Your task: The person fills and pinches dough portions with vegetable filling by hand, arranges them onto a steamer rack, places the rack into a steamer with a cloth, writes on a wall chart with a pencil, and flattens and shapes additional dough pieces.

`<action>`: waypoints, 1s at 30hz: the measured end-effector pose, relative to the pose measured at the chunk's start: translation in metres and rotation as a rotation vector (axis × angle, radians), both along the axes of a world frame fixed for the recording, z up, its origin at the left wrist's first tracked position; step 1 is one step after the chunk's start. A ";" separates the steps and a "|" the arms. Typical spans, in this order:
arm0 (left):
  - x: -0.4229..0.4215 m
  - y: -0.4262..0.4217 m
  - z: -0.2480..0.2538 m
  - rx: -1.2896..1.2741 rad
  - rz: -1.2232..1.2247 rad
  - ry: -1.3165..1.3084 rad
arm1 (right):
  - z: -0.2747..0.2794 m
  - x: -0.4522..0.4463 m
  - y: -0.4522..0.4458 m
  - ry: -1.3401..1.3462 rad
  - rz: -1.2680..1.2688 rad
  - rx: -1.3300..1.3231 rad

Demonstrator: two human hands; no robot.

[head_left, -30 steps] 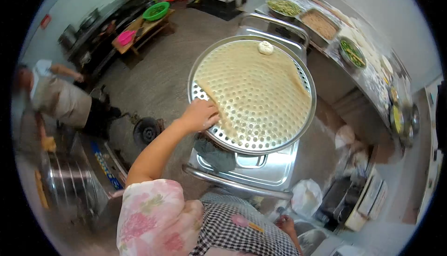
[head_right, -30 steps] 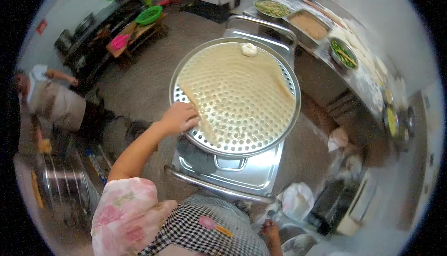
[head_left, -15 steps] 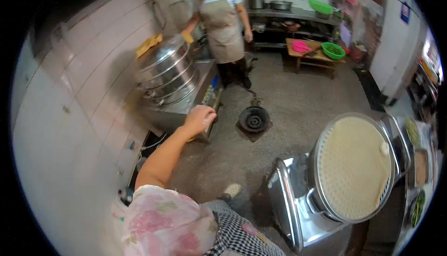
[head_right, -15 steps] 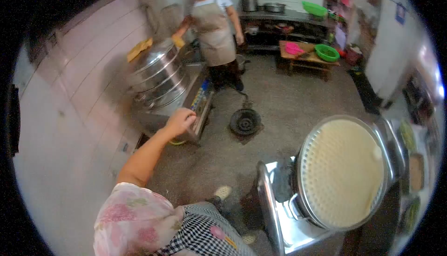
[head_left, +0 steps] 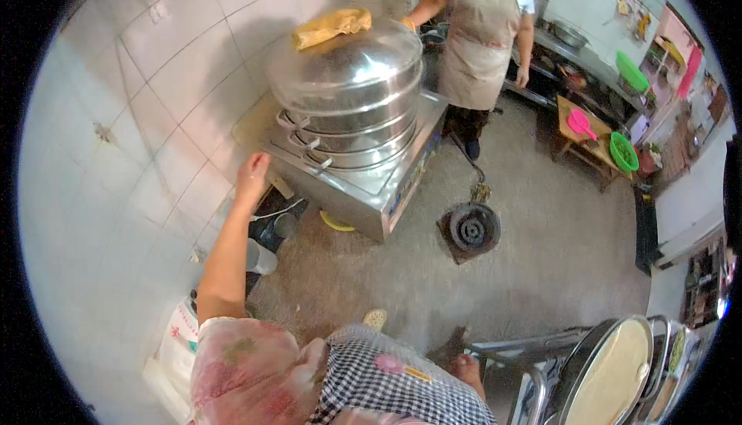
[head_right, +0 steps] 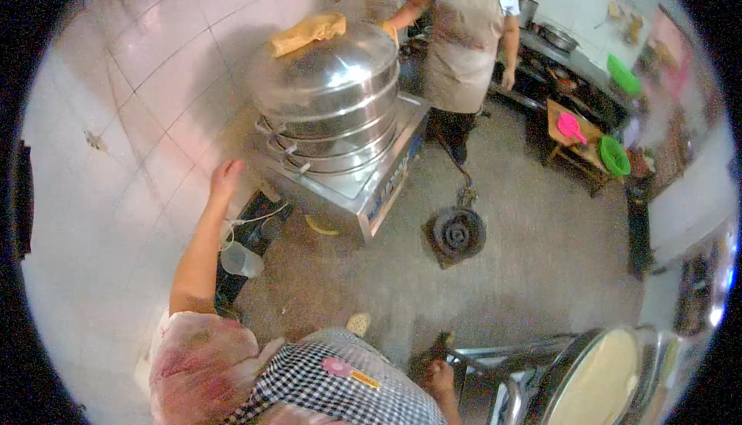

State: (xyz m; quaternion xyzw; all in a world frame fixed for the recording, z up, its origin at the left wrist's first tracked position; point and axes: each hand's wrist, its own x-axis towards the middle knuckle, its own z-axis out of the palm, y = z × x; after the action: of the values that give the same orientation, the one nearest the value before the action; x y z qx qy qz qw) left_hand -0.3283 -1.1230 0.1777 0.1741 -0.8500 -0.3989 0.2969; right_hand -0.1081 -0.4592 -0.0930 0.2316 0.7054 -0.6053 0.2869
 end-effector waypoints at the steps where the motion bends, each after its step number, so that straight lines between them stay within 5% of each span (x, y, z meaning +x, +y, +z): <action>1: -0.008 -0.022 0.004 0.026 0.033 -0.010 | -0.003 -0.028 -0.001 0.075 0.012 0.048; 3: -0.023 -0.049 0.005 0.242 0.081 0.158 | -0.016 -0.075 0.004 0.224 0.037 0.148; 6: -0.042 -0.061 0.044 0.261 0.117 0.089 | 0.021 -0.115 0.007 0.115 0.070 -0.114; 7: -0.052 -0.057 0.059 0.286 0.132 0.102 | 0.053 -0.126 -0.006 0.008 0.125 -0.007; 10: -0.093 -0.041 0.091 0.163 0.055 0.263 | -0.014 -0.139 0.030 0.490 0.618 0.454; 12: -0.140 -0.044 0.104 -0.223 0.292 0.171 | -0.042 -0.160 0.053 0.151 0.550 0.419; 14: -0.170 -0.014 0.145 0.049 0.039 0.225 | -0.052 -0.173 0.074 -0.221 0.461 0.384; 18: -0.285 -0.034 0.176 -0.285 -0.093 0.089 | -0.030 -0.169 0.077 0.000 0.173 0.237; 21: -0.362 -0.043 0.177 -0.676 0.077 0.131 | -0.026 -0.144 0.033 0.103 -0.089 0.150; 25: -0.416 -0.043 0.191 -0.603 -0.134 -0.319 | -0.025 -0.095 -0.074 -0.018 -0.319 0.206; 30: -0.466 -0.091 0.170 -0.585 -0.221 -0.216 | 0.012 -0.071 -0.272 -0.160 -0.344 0.249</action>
State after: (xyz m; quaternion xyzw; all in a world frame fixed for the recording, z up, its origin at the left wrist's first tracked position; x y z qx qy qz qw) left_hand -0.7945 -1.2139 0.3474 0.0298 -0.9688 -0.1470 0.1973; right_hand -0.1795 -0.7313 -0.0814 0.4293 0.6998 -0.5334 0.2036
